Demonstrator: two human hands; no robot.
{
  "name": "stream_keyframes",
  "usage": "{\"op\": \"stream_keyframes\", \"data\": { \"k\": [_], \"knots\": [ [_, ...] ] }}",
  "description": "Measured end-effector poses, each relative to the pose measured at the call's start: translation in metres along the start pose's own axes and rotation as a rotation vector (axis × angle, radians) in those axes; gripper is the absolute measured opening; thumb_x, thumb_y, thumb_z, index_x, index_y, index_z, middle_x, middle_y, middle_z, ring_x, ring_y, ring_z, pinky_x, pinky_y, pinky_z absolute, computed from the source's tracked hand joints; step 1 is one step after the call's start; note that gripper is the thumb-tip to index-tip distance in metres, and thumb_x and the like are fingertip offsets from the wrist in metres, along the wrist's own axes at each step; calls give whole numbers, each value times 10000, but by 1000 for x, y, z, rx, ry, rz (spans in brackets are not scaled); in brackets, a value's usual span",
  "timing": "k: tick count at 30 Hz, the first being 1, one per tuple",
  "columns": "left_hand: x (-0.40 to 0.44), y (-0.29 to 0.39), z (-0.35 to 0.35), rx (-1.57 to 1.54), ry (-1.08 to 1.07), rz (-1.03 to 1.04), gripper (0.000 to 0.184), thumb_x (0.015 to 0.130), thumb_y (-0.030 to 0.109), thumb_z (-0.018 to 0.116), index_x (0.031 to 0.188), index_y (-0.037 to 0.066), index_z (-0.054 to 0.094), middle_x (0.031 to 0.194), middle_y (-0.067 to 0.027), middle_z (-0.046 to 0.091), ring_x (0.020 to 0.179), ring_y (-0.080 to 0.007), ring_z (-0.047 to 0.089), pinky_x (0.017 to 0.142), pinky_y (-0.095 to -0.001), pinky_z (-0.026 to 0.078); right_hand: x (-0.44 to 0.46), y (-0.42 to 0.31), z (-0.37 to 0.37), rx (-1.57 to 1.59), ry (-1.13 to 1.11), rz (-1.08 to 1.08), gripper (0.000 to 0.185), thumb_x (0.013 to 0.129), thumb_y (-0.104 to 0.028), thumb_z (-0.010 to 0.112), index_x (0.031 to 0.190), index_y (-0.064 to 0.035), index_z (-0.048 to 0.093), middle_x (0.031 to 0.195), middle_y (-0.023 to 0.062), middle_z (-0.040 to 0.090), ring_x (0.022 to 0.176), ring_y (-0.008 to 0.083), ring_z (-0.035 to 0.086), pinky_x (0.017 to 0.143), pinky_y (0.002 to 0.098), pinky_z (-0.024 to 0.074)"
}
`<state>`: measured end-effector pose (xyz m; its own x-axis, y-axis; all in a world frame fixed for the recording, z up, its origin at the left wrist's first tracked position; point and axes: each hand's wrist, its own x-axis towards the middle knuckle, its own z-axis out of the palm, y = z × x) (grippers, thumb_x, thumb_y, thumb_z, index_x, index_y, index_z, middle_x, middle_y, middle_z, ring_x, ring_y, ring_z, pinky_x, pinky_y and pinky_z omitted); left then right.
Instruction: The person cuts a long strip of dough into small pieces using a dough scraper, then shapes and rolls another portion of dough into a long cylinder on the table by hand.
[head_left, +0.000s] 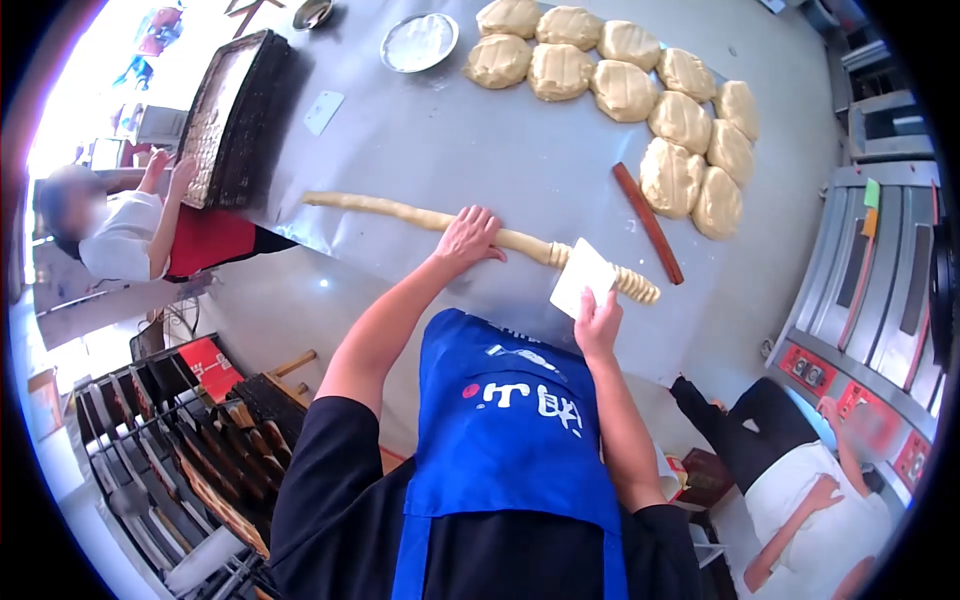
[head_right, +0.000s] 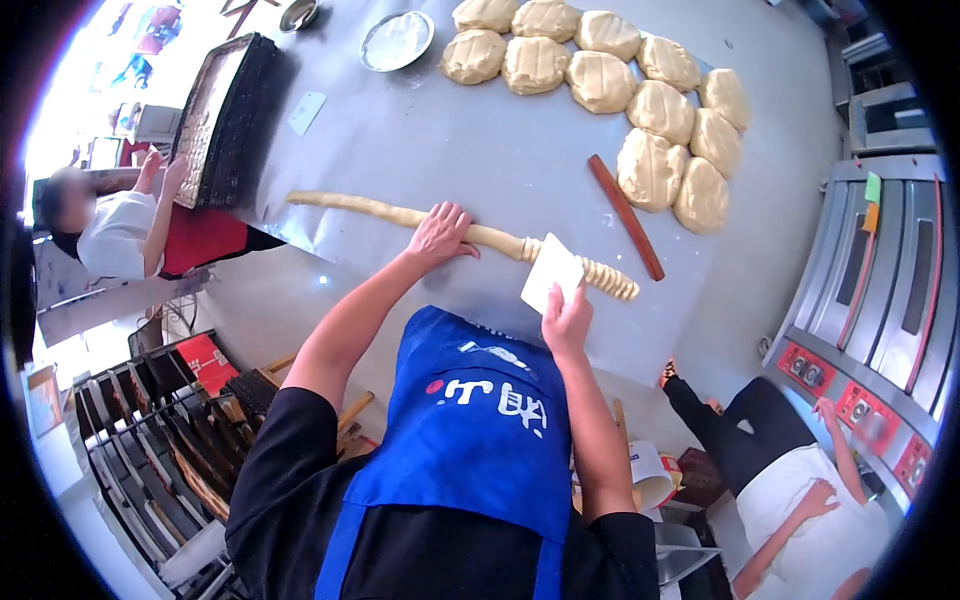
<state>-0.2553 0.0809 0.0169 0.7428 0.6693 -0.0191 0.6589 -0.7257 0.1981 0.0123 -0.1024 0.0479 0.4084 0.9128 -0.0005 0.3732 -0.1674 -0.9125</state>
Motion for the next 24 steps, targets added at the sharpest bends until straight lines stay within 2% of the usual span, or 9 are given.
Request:
{"op": "stream_keyframes", "data": {
  "k": [5, 9, 12, 13, 17, 19, 20, 22, 24],
  "knots": [
    [-13, -24, 6, 90, 40, -60, 696, 763, 679, 756, 1060, 63, 629, 1030, -95, 601, 1045, -282, 578, 956, -409, 473, 10, 8, -15, -107, 16, -53, 328, 1048, -137, 626, 1305, 64, 585, 983, 242, 767, 872, 431, 760, 742, 474, 583],
    [-15, -38, 10, 11, 45, 75, 681, 779, 692, 737, 1023, 66, 625, 1013, -94, 600, 1030, -281, 587, 941, -414, 478, 25, -3, -14, -70, 206, -24, 270, 1054, -135, 625, 1215, 82, 620, 1036, 242, 770, 867, 424, 764, 773, 475, 580],
    [-28, -52, 6, 10, 29, 128, 664, 798, 688, 732, 1014, 69, 627, 1010, -94, 607, 1032, -280, 592, 938, -417, 480, 21, -16, -5, 83, 348, 329, 381, 1090, -205, 601, 1363, 53, 537, 1075, 176, 737, 759, 203, 747, 466, 291, 547],
    [-29, -61, 6, 53, -4, 111, 662, 813, 687, 726, 1034, 70, 634, 1017, -89, 618, 1050, -271, 594, 948, -415, 476, 20, -25, 4, 87, 420, 312, 328, 1094, -203, 588, 1286, 63, 566, 1028, 189, 730, 693, 205, 725, 458, 299, 542],
    [-35, -79, 15, -37, -69, 152, 659, 814, 679, 736, 1029, 65, 635, 1012, -94, 620, 1052, -275, 594, 949, -420, 477, 10, -44, 45, 231, 510, 457, 348, 1095, -189, 580, 1324, 71, 543, 1054, 181, 735, 750, 207, 740, 453, 292, 539],
    [-28, -74, -1, -80, -148, 94, 651, 805, 633, 768, 1084, 60, 639, 1032, -113, 607, 1059, -305, 586, 959, -439, 476, 6, -53, 59, 162, 535, 360, 402, 1081, -178, 589, 1385, 72, 510, 1103, 213, 745, 879, 307, 769, 583, 382, 599],
    [-24, -72, -9, -106, -167, 142, 651, 805, 633, 768, 1084, 60, 639, 1032, -113, 607, 1059, -305, 586, 959, -439, 476, 5, -54, 59, 136, 578, 388, 402, 1081, -178, 589, 1385, 72, 510, 1103, 213, 745, 879, 307, 769, 583, 382, 599],
    [-28, -62, -20, -226, -49, 7, 573, 849, 497, 811, 1169, 50, 651, 1111, -136, 634, 1131, -333, 583, 996, -467, 463, -11, -55, 47, -316, 572, 375, 448, 1059, -172, 634, 1421, 67, 523, 1242, 270, 724, 1143, 416, 709, 1020, 485, 528],
    [-15, -46, -22, -308, 8, 88, 542, 863, 425, 816, 1213, 45, 649, 1161, -146, 643, 1171, -345, 578, 1013, -482, 455, -19, -50, 30, -450, 685, 304, 374, 1061, -171, 626, 1361, 46, 576, 1178, 240, 741, 1029, 353, 749, 839, 441, 593]
  ]
}}
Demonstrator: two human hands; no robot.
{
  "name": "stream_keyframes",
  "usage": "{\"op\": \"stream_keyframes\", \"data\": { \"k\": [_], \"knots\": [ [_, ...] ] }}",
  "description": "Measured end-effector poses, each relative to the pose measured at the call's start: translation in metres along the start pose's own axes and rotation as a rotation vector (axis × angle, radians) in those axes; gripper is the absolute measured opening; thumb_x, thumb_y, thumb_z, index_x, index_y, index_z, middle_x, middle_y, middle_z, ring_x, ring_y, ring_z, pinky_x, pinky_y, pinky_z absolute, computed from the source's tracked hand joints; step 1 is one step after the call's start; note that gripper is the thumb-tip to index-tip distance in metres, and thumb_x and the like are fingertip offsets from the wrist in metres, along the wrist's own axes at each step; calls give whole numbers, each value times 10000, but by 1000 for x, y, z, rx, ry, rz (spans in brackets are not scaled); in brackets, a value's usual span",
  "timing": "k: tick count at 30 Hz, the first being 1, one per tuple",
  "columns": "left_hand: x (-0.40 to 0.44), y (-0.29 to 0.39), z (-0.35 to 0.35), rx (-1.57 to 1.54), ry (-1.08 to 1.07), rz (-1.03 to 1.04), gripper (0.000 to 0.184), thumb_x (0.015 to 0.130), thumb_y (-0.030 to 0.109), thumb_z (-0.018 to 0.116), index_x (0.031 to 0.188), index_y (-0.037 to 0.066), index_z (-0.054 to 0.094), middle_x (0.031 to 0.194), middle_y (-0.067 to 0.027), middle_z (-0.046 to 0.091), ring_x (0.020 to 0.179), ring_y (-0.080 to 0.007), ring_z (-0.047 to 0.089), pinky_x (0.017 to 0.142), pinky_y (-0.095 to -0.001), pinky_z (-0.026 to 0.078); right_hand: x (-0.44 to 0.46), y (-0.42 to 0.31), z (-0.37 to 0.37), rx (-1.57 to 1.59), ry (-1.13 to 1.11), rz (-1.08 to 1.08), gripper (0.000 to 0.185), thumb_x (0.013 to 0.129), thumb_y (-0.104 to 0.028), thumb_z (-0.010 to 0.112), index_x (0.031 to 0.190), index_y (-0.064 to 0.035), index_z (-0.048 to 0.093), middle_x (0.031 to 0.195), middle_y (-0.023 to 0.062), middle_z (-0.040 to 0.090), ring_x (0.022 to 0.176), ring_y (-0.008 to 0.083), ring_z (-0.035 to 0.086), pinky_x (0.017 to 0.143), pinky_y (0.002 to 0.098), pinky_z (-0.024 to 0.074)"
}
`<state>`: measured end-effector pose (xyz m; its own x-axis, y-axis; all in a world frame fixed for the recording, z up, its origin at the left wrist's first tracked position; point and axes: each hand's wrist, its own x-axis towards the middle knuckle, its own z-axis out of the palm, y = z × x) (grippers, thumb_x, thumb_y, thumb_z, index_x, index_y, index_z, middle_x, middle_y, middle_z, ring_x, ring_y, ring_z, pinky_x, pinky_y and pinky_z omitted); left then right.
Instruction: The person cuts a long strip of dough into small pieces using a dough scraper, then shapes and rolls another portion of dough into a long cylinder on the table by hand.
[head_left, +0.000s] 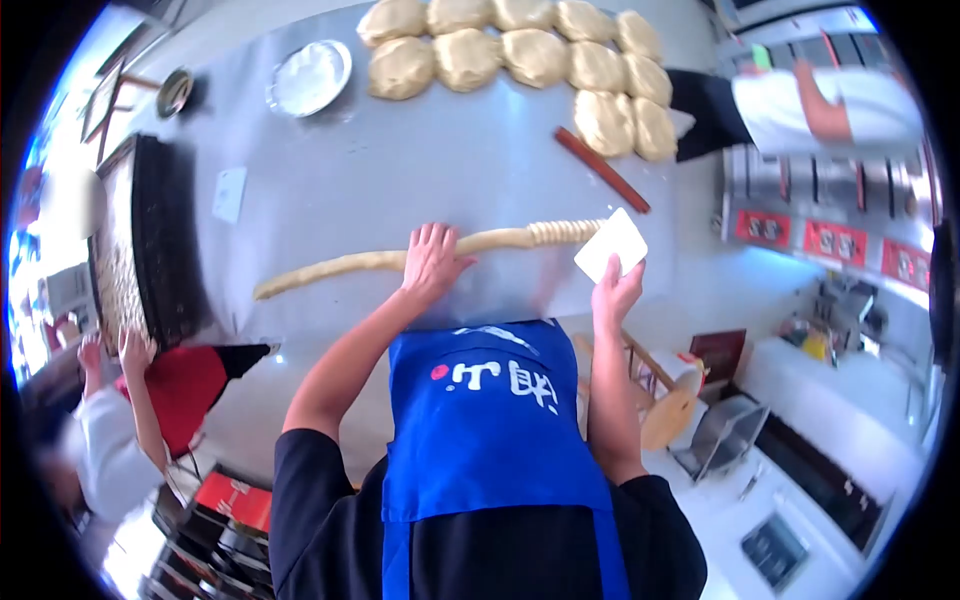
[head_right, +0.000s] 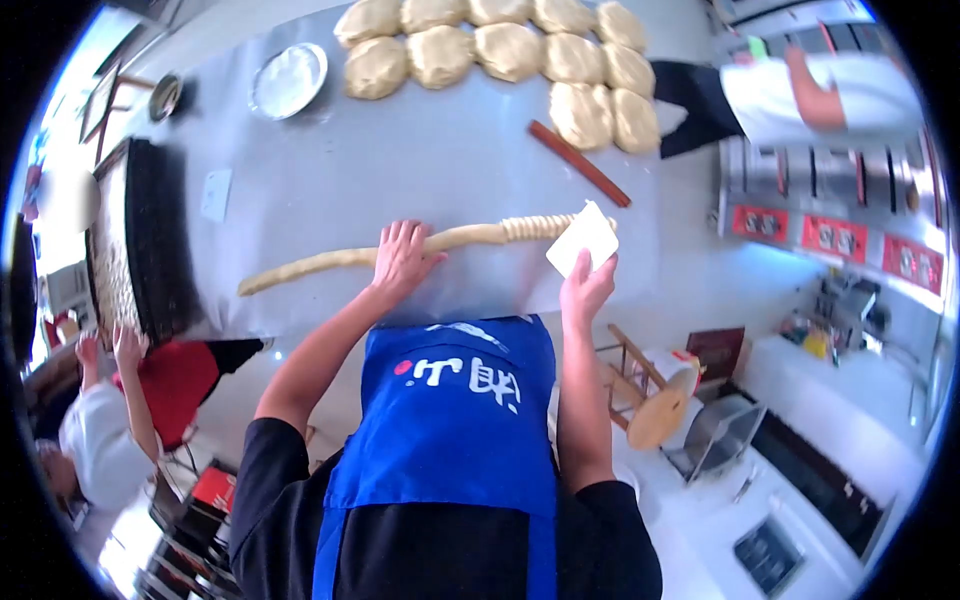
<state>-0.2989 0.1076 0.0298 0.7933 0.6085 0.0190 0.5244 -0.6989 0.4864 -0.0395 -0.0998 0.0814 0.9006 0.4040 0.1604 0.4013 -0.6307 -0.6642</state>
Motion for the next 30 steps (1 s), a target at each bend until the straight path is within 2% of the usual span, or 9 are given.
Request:
{"op": "stream_keyframes", "data": {
  "k": [1, 3, 7, 8, 12, 14, 20, 24, 30],
  "knots": [
    [8, 6, 3, -51, 69, 38, 521, 877, 352, 820, 1256, 40, 647, 1212, -155, 652, 1211, -356, 572, 1030, -497, 446, 2, 6, -9, -17, 27, 18, 374, 1061, -171, 626, 1361, 46, 576, 1178, 240, 741, 1029, 353, 749, 839, 441, 593],
    [29, 30, 14, -106, 67, 65, 515, 887, 332, 811, 1278, 41, 644, 1229, -147, 655, 1226, -355, 571, 1063, -500, 426, 10, 16, -24, 456, 196, 562, 260, 1051, -180, 634, 1240, -1, 629, 1010, 165, 744, 783, 241, 733, 586, 359, 544],
    [88, 88, 51, -276, 40, 176, 509, 895, 275, 803, 1315, 39, 638, 1277, -150, 659, 1231, -358, 580, 1077, -503, 428, 3, 145, -46, 559, 227, 960, 264, 1000, -272, 692, 1096, -27, 682, 836, 55, 674, 610, 128, 602, 472, 287, 409],
    [103, 105, 60, -345, 4, 229, 504, 902, 259, 796, 1322, 35, 632, 1287, -159, 655, 1221, -365, 588, 1051, -502, 445, 0, 160, -50, 557, 246, 968, 264, 1000, -272, 692, 1096, -27, 682, 836, 55, 674, 610, 128, 602, 472, 287, 409],
    [167, 168, 101, -352, -132, 434, 595, 876, 257, 824, 1390, 54, 605, 1420, -172, 607, 1333, -379, 561, 1144, -507, 439, 4, 159, -40, 499, -304, 1036, 343, 964, -295, 788, 992, 25, 669, 704, 92, 686, 508, 164, 634, 489, 300, 527],
    [196, 185, 125, -300, -213, 493, 648, 865, 279, 836, 1423, 61, 589, 1468, -176, 575, 1389, -381, 517, 1183, -503, 413, 7, 161, -18, 630, -322, 1077, 359, 960, -276, 814, 969, 49, 664, 774, 146, 737, 569, 205, 714, 544, 325, 608],
    [237, 205, 149, -191, -498, 703, 930, 824, 395, 872, 1602, 103, 456, 1669, -179, 408, 1589, -376, 308, 1337, -481, 245, -2, 150, -48, 668, -443, 1151, 334, 991, -230, 782, 937, 84, 684, 798, 191, 754, 601, 237, 746, 533, 335, 623],
    [239, 203, 146, -179, -529, 776, 930, 853, 387, 850, 1628, 103, 421, 1722, -182, 330, 1628, -353, 238, 1357, -480, 197, -18, 164, -59, 728, -352, 1155, 332, 992, -223, 779, 928, 92, 694, 775, 191, 750, 598, 243, 747, 542, 341, 635],
    [237, 191, 171, -177, -480, 754, 736, 977, 277, 738, 1621, 101, 430, 1732, -146, 338, 1644, -334, 205, 1367, -482, 156, 46, 100, 31, 929, -262, 1125, 324, 985, -186, 790, 1044, 102, 653, 822, 181, 743, 626, 271, 763, 567, 365, 644]
  ]
}}
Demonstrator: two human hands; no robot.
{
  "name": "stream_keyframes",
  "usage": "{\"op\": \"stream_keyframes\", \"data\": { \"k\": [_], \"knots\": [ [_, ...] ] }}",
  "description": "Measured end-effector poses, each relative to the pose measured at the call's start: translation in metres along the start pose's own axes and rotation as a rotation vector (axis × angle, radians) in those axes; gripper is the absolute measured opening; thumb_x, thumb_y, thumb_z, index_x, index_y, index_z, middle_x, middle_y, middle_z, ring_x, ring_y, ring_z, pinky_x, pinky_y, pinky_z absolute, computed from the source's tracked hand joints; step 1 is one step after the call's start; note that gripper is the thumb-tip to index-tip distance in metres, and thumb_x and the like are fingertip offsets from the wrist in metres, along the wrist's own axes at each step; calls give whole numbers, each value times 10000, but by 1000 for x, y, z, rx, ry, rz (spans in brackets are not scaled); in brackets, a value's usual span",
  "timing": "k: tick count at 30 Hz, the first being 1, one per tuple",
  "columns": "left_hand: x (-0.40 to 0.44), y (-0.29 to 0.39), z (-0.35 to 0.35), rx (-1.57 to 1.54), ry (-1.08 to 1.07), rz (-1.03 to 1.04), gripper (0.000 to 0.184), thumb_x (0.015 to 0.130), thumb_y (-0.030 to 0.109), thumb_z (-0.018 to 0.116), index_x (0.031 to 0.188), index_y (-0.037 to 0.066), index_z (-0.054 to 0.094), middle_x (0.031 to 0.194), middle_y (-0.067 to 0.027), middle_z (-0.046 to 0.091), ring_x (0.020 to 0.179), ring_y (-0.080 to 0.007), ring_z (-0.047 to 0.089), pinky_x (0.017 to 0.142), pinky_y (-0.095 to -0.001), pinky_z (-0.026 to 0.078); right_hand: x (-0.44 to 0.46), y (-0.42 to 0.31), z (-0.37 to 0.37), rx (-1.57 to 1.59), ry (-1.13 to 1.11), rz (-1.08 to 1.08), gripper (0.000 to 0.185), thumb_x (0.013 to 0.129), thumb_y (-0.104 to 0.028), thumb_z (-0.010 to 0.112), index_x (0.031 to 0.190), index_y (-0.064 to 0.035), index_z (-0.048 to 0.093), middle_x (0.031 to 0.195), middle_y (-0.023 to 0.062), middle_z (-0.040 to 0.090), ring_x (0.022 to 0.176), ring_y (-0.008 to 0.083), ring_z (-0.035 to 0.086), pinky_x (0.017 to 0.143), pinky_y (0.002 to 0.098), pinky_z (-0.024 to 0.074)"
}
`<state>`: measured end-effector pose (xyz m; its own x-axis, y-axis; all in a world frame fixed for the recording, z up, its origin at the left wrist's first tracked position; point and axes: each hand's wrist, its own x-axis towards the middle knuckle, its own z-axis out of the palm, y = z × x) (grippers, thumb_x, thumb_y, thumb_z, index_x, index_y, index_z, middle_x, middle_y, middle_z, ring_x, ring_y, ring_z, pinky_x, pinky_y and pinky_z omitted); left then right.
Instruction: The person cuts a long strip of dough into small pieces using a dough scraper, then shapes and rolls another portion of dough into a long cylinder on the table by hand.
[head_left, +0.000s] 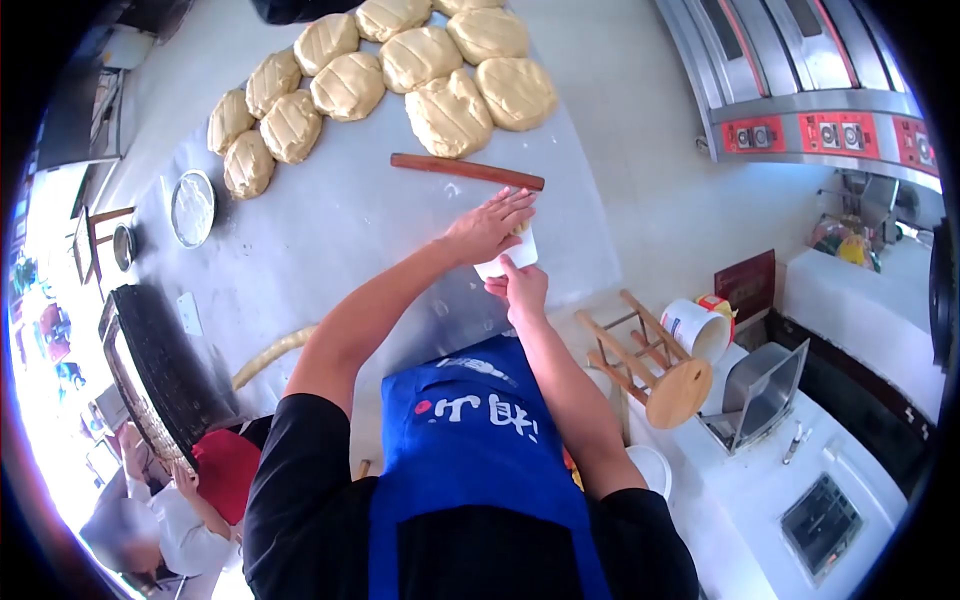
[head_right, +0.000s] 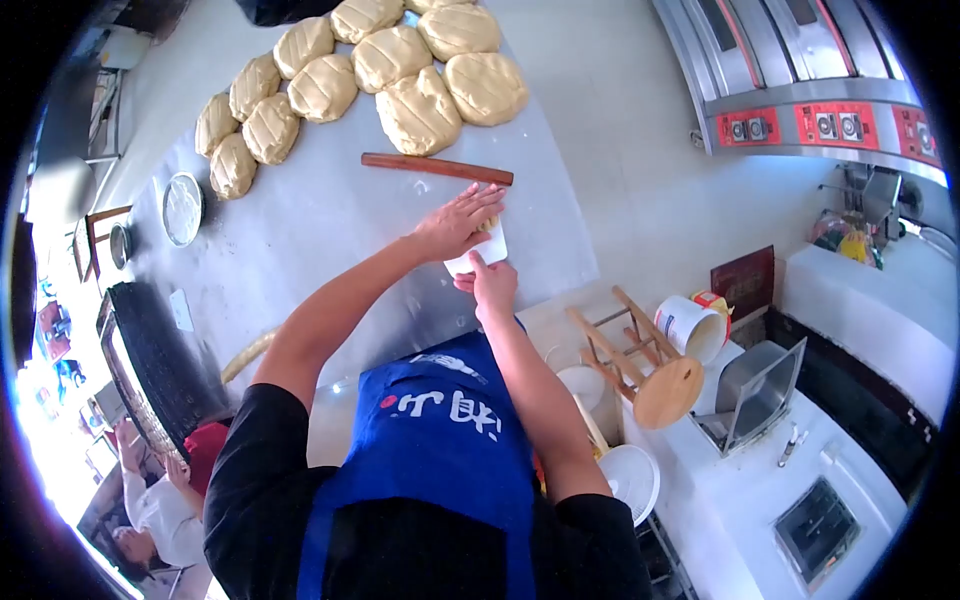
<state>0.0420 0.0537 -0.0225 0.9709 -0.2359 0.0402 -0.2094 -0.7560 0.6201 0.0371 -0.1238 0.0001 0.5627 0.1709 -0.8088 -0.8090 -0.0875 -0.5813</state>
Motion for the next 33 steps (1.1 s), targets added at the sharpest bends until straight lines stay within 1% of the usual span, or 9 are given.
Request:
{"op": "stream_keyframes", "data": {
  "k": [2, 4, 7, 10, 13, 17, 20, 22, 33],
  "knots": [
    [0, -4, -4, -191, 44, -58, 664, 1007, 226, 699, 1607, 101, 443, 1703, -148, 393, 1628, -350, 250, 1364, -479, 172, -4, -13, 12, 39, -58, -10, 315, 986, -185, 784, 1004, 104, 661, 808, 180, 737, 603, 263, 748, 570, 386, 653],
    [-2, 2, 3, -304, 121, -221, 625, 1037, 230, 670, 1607, 122, 435, 1676, -176, 425, 1556, -401, 383, 1281, -496, 351, -13, -25, 10, -136, -54, -225, 330, 994, -235, 774, 907, 72, 688, 744, 139, 728, 570, 208, 716, 542, 353, 612],
    [-1, 28, -17, -781, 287, -432, 563, 1078, 291, 629, 1604, 172, 466, 1404, -176, 654, 1248, -353, 666, 1056, -448, 534, 0, -37, 3, -742, 100, -849, 413, 999, -328, 755, 775, 16, 703, 617, 49, 673, 521, 130, 645, 455, 331, 472],
    [-10, 45, -22, -957, 658, -481, 532, 1115, 329, 591, 1591, 124, 471, 1271, -114, 690, 1170, -222, 669, 999, -379, 546, -32, -83, 46, -868, 66, -879, 383, 993, -282, 733, 768, 26, 698, 610, 85, 662, 470, 173, 628, 415, 362, 461],
    [-41, 61, -40, -1329, 918, -485, 467, 1146, 330, 550, 1545, 92, 502, 1184, -51, 675, 1074, -142, 664, 919, -331, 563, -97, -111, 105, -1189, 19, -1108, 258, 905, -180, 700, 753, 28, 682, 677, 209, 679, 582, 401, 633, 594, 511, 518],
    [-89, 54, -59, -1943, 1218, -489, 405, 1138, 361, 553, 1444, 97, 552, 1282, -91, 690, 1123, -196, 704, 956, -360, 602, -134, -88, 163, -1250, -9, -1454, 257, 901, -169, 676, 705, -3, 653, 641, 181, 661, 570, 412, 637, 580, 514, 498],
    [-148, 30, -63, -2355, 1280, -180, 440, 1131, 388, 548, 1449, 84, 539, 1344, -128, 684, 1183, -246, 703, 984, -361, 606, -153, -63, 193, -1027, -88, -1437, 233, 915, -149, 665, 744, 9, 680, 631, 157, 660, 541, 353, 633, 546, 470, 489],
    [-203, 28, -79, -2297, 1400, -186, 467, 1121, 405, 552, 1438, 63, 537, 1396, -174, 656, 1267, -312, 675, 998, -382, 628, -173, -52, 209, -770, -205, -1332, 332, 1007, -143, 649, 757, 74, 618, 631, 89, 633, 557, 159, 524, 542, 387, 437],
    [-543, -86, -82, -2003, 2186, 45, 457, 1121, 371, 558, 1343, -27, 532, 1364, -213, 602, 1347, -475, 599, 943, -504, 690, -150, 1, 152, -728, -269, -1200, 368, 985, -136, 667, 708, 62, 529, 651, 59, 582, 586, 130, 464, 528, 379, 385]
  ]
}}
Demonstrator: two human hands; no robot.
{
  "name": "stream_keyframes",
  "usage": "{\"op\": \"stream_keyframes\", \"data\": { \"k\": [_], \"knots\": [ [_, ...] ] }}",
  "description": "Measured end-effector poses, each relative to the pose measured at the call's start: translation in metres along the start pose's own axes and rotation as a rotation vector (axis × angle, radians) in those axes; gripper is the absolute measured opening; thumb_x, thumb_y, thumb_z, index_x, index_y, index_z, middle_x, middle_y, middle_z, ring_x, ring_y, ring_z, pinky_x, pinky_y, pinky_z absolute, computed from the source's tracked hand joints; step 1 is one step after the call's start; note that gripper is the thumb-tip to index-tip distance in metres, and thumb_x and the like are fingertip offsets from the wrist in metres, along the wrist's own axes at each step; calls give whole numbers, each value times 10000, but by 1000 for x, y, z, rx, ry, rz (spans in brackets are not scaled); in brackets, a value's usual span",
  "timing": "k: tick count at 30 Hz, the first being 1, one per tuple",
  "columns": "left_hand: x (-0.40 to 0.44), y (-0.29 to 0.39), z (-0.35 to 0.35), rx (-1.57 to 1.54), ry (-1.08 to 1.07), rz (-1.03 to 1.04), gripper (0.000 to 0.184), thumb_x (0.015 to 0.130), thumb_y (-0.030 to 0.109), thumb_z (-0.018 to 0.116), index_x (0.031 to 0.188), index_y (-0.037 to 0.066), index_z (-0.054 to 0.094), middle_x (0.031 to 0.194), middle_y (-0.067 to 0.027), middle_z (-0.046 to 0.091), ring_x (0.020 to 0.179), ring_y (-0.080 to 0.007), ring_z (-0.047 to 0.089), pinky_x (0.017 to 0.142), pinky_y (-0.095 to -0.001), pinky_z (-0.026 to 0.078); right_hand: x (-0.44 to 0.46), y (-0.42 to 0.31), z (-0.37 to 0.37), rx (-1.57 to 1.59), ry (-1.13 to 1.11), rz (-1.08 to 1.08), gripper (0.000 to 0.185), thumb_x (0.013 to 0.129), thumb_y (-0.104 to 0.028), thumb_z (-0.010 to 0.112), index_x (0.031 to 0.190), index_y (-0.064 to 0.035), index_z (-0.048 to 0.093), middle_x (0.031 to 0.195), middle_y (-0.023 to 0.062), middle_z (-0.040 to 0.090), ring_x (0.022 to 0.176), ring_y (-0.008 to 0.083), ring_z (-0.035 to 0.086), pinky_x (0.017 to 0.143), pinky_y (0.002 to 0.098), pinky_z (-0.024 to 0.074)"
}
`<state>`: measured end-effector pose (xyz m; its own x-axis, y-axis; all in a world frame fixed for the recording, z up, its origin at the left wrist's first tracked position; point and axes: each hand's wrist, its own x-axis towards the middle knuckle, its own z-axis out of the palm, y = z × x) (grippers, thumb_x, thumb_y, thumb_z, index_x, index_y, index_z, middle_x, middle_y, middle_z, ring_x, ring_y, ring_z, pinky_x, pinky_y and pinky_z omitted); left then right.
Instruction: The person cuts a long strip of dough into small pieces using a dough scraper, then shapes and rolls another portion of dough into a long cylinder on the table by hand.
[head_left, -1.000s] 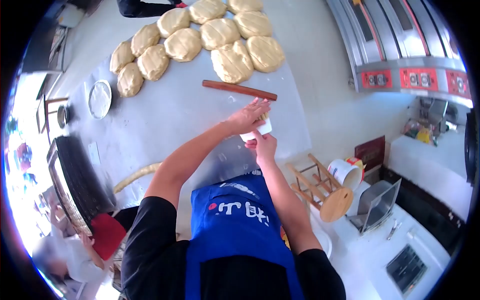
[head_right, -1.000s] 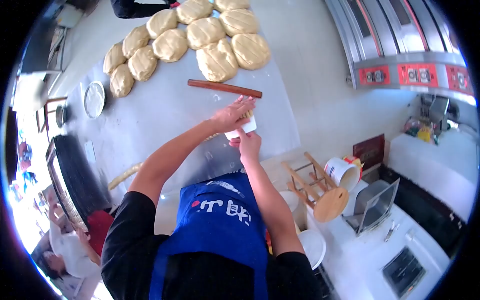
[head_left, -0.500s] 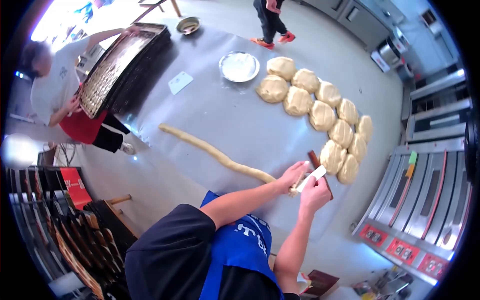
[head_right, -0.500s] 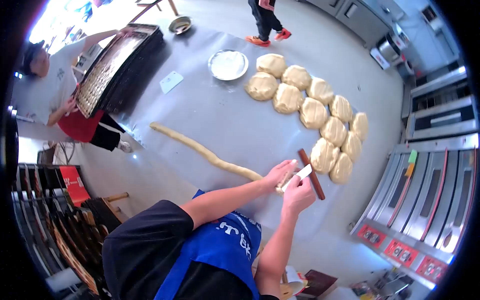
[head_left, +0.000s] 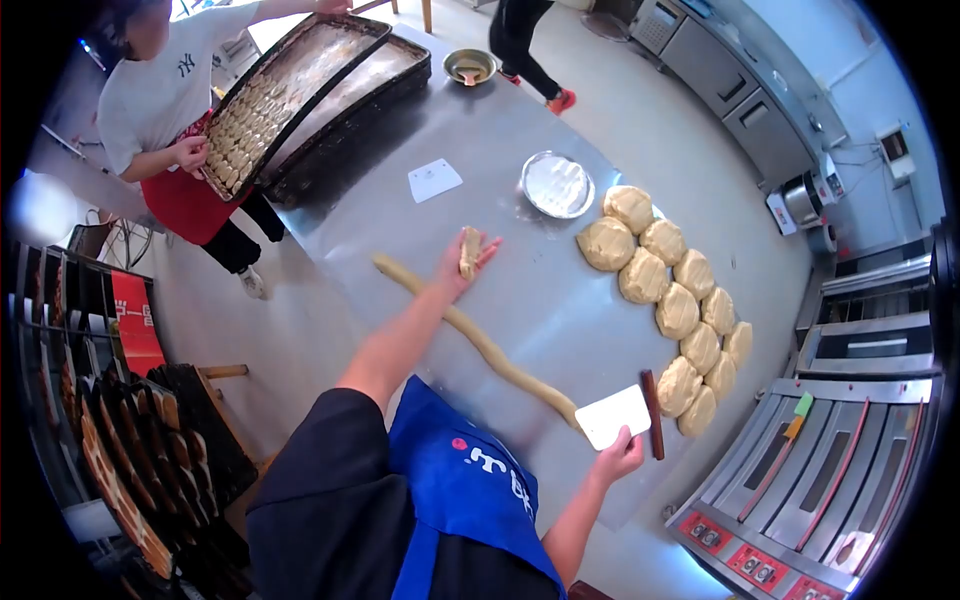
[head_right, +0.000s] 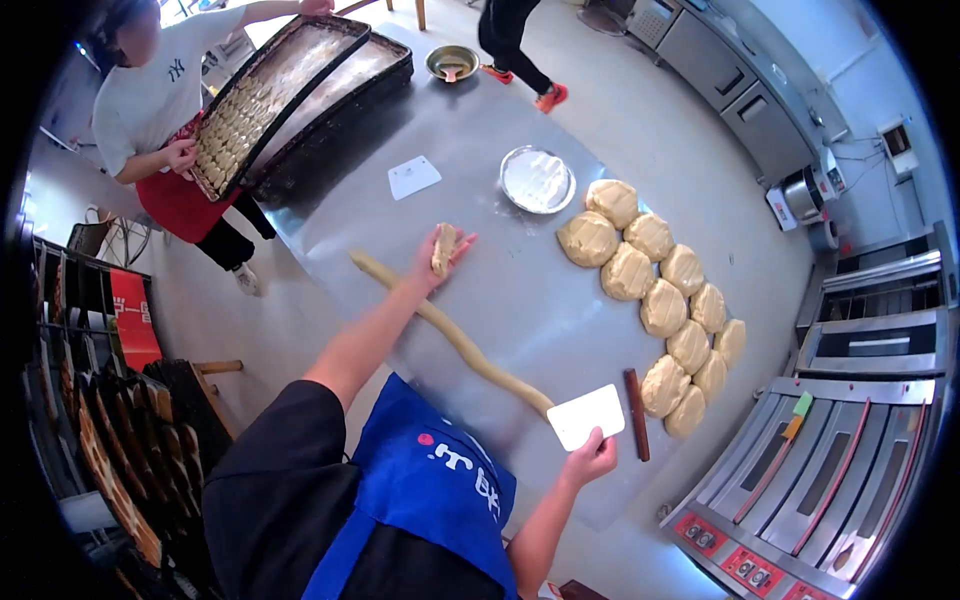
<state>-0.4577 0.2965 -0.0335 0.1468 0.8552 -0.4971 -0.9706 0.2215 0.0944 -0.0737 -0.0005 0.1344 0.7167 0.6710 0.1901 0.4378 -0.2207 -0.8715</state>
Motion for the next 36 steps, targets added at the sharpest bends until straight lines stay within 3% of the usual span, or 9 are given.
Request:
{"op": "stream_keyframes", "data": {
  "k": [11, 17, 20, 22, 25, 26, 29, 31, 36],
  "knots": [
    [139, 206, 23, 54, 23, 197, 399, 1133, 461, 476, 1281, 92, 512, 1170, -102, 638, 1110, -423, 742, 637, -392, 686, -62, 5, -50, -27, 167, 323, 262, 1019, -129, 616, 989, 112, 714, 892, 103, 741, 780, 159, 663, 711, 343, 542],
    [115, 170, 108, 569, 266, 521, 500, 1114, 479, 528, 1354, 42, 477, 1275, -168, 619, 961, -360, 771, 591, -404, 608, -72, 0, -46, 1, 237, 363, 250, 1019, -127, 620, 994, 107, 705, 887, 89, 725, 778, 149, 633, 720, 346, 530],
    [111, 142, 130, 823, 467, 594, 738, 1065, 550, 582, 1514, -4, 392, 1406, -235, 592, 1087, -391, 726, 819, -492, 611, -69, 4, -46, -33, 189, 346, 266, 1016, -155, 631, 1016, 99, 710, 906, 92, 730, 785, 156, 640, 712, 343, 532],
    [128, 129, 119, 1421, 1057, 529, 984, 977, 629, 670, 1635, 13, 275, 1536, -262, 495, 1334, -429, 581, 1068, -525, 526, -63, 7, -52, -73, 110, 323, 290, 1019, -179, 643, 1050, 100, 715, 941, 101, 741, 822, 163, 652, 758, 345, 529],
    [130, 111, 66, 1507, 1046, 829, 1121, 907, 654, 731, 1655, -16, 233, 1550, -308, 467, 1461, -440, 449, 1218, -548, 370, -60, 5, -60, -108, 115, 304, 282, 1030, -170, 640, 1070, 100, 713, 949, 100, 742, 824, 162, 651, 750, 339, 531],
    [102, 93, 63, 1529, 844, 875, 1064, 937, 599, 703, 1656, -33, 239, 1648, -286, 385, 1565, -420, 313, 1263, -550, 287, -62, 20, -67, -69, 108, 322, 281, 1047, -163, 625, 1100, 97, 715, 968, 108, 748, 849, 167, 665, 780, 345, 545],
    [15, -11, 33, 1701, 378, 1129, 779, 1005, 399, 685, 1602, 9, 372, 1557, -192, 528, 1472, -372, 447, 1221, -519, 340, -78, 76, -87, -81, 213, 351, 310, 1081, -193, 596, 1176, 89, 684, 1011, 134, 750, 852, 186, 711, 724, 371, 594],
    [-57, -82, 16, 1794, 145, 994, 653, 1021, 316, 685, 1556, 20, 456, 1504, -158, 588, 1419, -362, 503, 1200, -505, 366, -79, 61, -96, 104, 271, 643, 339, 1122, -234, 527, 1312, 39, 594, 1078, 147, 722, 830, 224, 741, 533, 364, 624],
    [-133, -182, -13, 2084, -548, 356, 418, 938, 167, 787, 1315, 39, 661, 1303, -158, 684, 1271, -359, 579, 1121, -478, 425, -73, 86, -119, 226, 285, 802, 366, 1121, -277, 551, 1309, 34, 600, 1058, 134, 722, 813, 201, 740, 562, 341, 622]
  ]
}}
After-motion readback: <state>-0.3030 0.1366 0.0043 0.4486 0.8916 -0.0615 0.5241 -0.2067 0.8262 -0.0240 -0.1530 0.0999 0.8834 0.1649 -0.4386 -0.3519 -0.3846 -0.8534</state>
